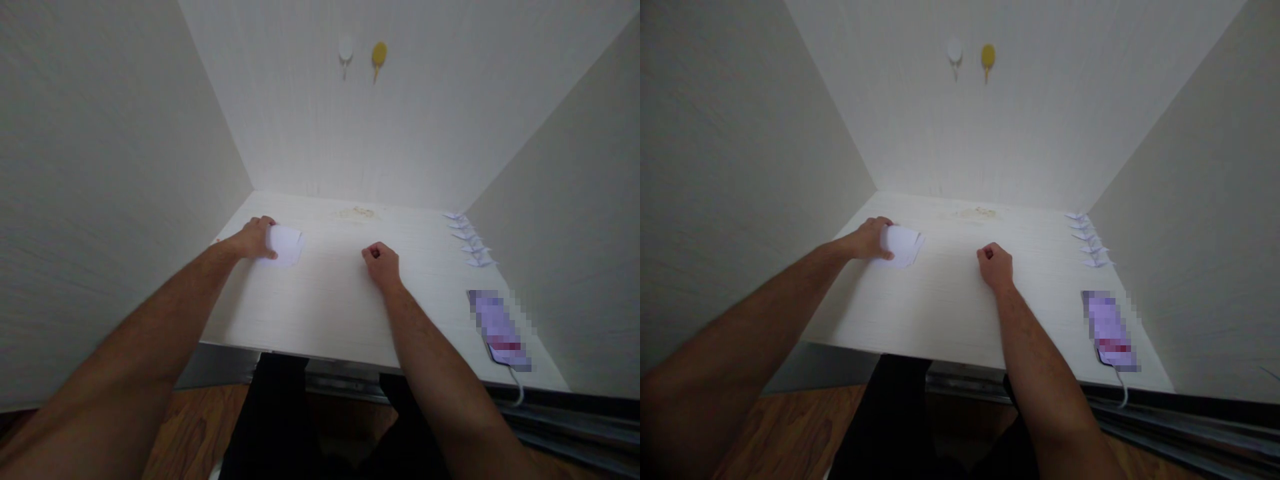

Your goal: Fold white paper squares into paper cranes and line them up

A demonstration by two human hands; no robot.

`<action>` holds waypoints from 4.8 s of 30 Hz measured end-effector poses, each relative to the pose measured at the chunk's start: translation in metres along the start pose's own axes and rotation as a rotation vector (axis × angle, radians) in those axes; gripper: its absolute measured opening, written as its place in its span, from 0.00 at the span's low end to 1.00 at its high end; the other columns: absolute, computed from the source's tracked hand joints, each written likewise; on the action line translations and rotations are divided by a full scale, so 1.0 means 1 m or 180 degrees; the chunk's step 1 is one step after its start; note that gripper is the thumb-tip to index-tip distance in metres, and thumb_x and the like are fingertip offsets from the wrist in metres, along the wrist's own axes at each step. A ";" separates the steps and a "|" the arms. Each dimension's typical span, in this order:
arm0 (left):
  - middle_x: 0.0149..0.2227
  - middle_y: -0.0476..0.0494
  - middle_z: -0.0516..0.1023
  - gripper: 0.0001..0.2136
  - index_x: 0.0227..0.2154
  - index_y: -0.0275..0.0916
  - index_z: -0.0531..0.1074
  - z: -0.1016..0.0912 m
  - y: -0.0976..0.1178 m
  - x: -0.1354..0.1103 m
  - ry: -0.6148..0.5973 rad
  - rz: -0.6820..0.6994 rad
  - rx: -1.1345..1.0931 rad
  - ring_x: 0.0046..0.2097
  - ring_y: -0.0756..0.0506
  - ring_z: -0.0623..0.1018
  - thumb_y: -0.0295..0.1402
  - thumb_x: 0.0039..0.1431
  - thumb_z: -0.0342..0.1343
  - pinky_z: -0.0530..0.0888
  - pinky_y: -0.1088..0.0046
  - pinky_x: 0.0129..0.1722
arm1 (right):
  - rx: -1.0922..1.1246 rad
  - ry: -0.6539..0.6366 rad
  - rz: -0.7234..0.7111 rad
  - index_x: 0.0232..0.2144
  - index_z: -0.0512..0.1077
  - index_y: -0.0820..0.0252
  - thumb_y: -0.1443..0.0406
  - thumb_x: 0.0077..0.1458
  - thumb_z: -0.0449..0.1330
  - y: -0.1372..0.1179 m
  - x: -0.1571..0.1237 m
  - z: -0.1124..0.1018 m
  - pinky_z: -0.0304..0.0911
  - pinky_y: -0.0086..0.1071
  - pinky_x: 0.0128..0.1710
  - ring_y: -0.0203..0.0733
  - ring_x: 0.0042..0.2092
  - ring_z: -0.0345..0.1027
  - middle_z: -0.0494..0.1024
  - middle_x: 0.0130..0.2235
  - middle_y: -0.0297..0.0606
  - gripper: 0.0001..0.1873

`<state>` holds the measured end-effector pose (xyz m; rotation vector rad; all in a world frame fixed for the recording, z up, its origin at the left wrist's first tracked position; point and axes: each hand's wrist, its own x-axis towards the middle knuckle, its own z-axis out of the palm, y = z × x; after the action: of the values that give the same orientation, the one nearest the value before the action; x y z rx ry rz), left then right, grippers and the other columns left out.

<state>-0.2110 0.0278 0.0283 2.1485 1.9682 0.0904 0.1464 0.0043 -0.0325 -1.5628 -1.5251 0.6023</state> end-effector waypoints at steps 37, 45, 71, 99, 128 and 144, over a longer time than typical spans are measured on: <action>0.24 0.49 0.72 0.10 0.26 0.38 0.70 0.089 0.161 -0.077 0.0603 0.0577 -0.2352 0.29 0.46 0.70 0.35 0.60 0.50 0.63 0.71 0.30 | 0.1692 -0.0942 0.0521 0.27 0.71 0.59 0.52 0.45 0.67 0.006 -0.072 -0.035 0.56 0.25 0.19 0.31 0.19 0.62 0.74 0.20 0.31 0.18; 0.22 0.49 0.71 0.11 0.22 0.39 0.71 0.094 0.167 -0.075 0.0835 0.0558 -0.2721 0.28 0.47 0.69 0.36 0.59 0.54 0.61 0.72 0.29 | 0.1400 -0.0508 0.0577 0.25 0.67 0.58 0.58 0.46 0.62 0.003 -0.078 -0.033 0.48 0.23 0.14 0.29 0.14 0.55 0.69 0.15 0.26 0.10; 0.23 0.37 0.78 0.10 0.26 0.36 0.72 0.092 0.171 -0.048 -0.0259 0.0351 -0.4141 0.22 0.41 0.78 0.37 0.54 0.62 0.71 0.70 0.20 | 0.1699 -0.1411 0.0573 0.23 0.68 0.60 0.62 0.42 0.67 0.008 -0.016 -0.045 0.47 0.23 0.12 0.28 0.14 0.54 0.65 0.13 0.26 0.11; 0.35 0.38 0.82 0.06 0.31 0.35 0.72 0.094 0.201 0.021 0.0387 -0.0018 -0.5845 0.44 0.39 0.81 0.32 0.51 0.59 0.78 0.60 0.46 | 0.2184 -0.0854 0.0368 0.23 0.66 0.57 0.58 0.39 0.68 0.025 0.021 -0.035 0.46 0.25 0.15 0.29 0.15 0.54 0.67 0.14 0.26 0.15; 0.19 0.50 0.72 0.07 0.22 0.35 0.76 0.093 0.199 0.024 0.1124 -0.0099 -0.5150 0.21 0.52 0.69 0.32 0.39 0.64 0.64 0.76 0.22 | 0.1498 -0.0027 0.0308 0.21 0.63 0.56 0.61 0.38 0.65 0.023 0.034 -0.019 0.49 0.27 0.21 0.31 0.22 0.55 0.63 0.19 0.24 0.12; 0.21 0.45 0.78 0.07 0.24 0.35 0.74 0.089 0.212 0.003 0.0661 0.0340 -0.4512 0.22 0.51 0.75 0.31 0.41 0.66 0.71 0.76 0.24 | 0.0954 0.0720 -0.0276 0.24 0.63 0.55 0.63 0.44 0.60 0.007 0.009 -0.043 0.54 0.29 0.26 0.34 0.25 0.57 0.65 0.21 0.25 0.08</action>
<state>0.0140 0.0042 -0.0149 1.2306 1.1147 1.2943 0.1869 0.0033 -0.0134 -1.2829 -1.2619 0.5557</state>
